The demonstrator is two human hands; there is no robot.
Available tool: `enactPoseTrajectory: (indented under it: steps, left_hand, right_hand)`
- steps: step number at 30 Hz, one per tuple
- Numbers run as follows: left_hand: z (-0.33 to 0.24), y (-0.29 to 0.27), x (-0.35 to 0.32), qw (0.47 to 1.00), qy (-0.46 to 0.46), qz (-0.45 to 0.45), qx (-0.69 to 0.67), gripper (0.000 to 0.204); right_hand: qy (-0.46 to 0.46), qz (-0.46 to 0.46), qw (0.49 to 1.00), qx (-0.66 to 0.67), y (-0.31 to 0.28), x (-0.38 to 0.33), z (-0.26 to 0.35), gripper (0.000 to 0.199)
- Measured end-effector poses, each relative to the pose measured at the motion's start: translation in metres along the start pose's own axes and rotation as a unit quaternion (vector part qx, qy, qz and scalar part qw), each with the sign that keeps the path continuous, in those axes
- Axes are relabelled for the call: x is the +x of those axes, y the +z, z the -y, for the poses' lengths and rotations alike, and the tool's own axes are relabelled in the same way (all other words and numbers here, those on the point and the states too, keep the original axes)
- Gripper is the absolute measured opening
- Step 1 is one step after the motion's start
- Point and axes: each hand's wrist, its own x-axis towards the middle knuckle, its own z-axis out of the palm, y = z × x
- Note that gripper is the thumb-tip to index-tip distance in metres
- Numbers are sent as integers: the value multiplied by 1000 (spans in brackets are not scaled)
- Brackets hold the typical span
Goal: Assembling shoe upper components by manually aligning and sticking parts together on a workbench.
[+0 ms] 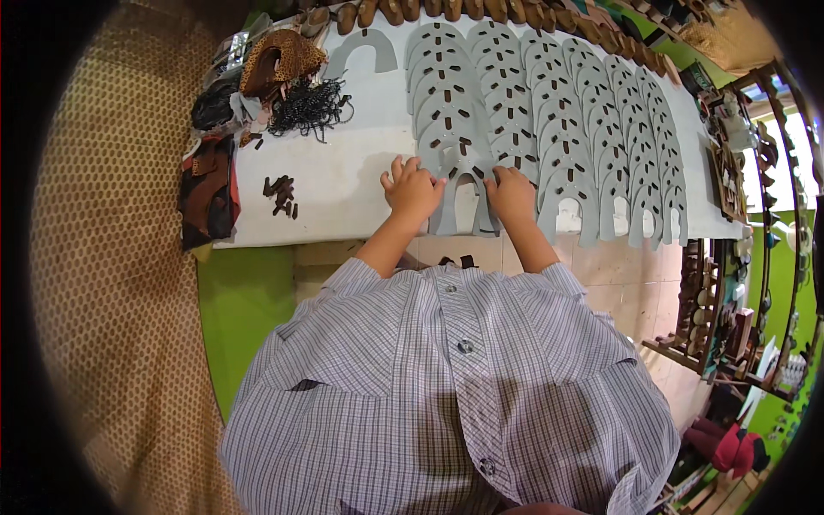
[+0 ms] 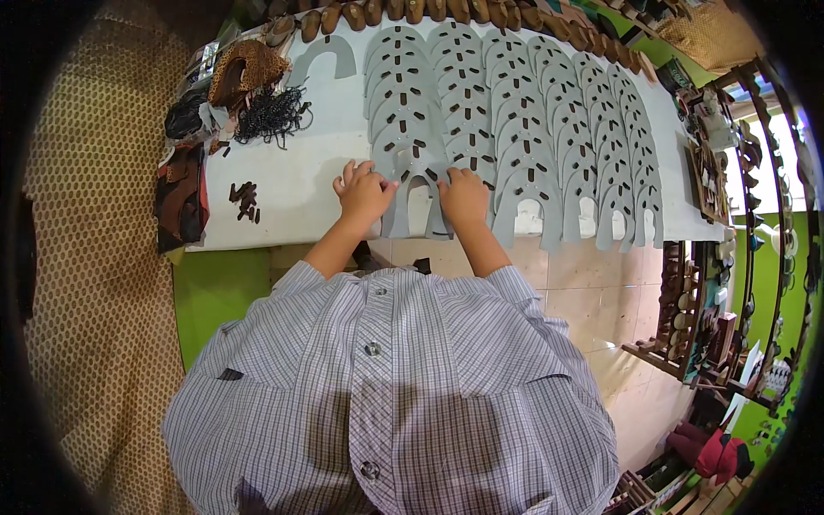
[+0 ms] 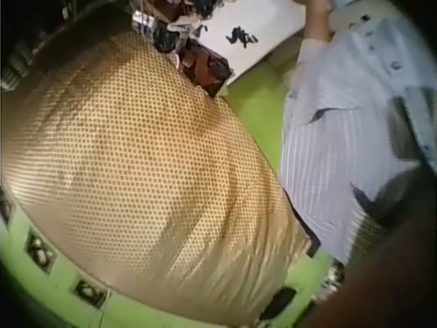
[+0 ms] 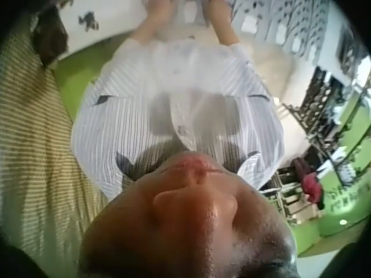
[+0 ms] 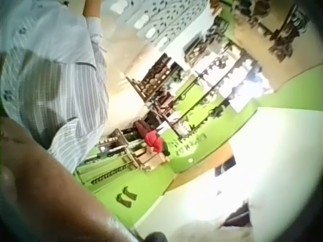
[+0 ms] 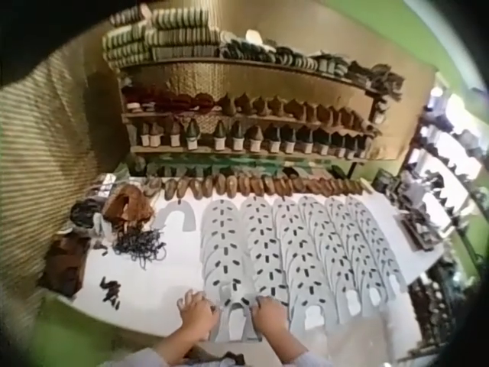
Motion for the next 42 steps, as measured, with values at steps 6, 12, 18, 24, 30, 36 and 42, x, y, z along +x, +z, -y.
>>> enactPoseTrajectory:
  steps: [6,12,18,24,30,36,42]
  left_hand:
    - [4,10,2,999,-32,-15,-30,17]
    - [11,20,-5,995,-65,-69,-16,19]
    - [16,15,-8,996,-77,-31,13,19]
    - [29,16,-19,998,-37,-40,-25,22]
    - [52,5,-19,999,-41,-28,-13,26]
    - [86,-18,4,997,-29,-66,-7,27]
    - [123,-38,36,998,14,-44,36,37]
  right_hand:
    - [5,-1,1000,29,-1,7,-4,33]
    - [-14,-31,998,44,-3,10,2,28]
    - [-73,-28,997,-6,3,5,2,22]
    - [-120,-60,991,10,10,1,8,23]
    - [-146,-88,985,1,12,4,31,25]
    - [-176,-78,981,17,21,19,59,25]
    - [-216,-56,975,-12,37,40,93,28]
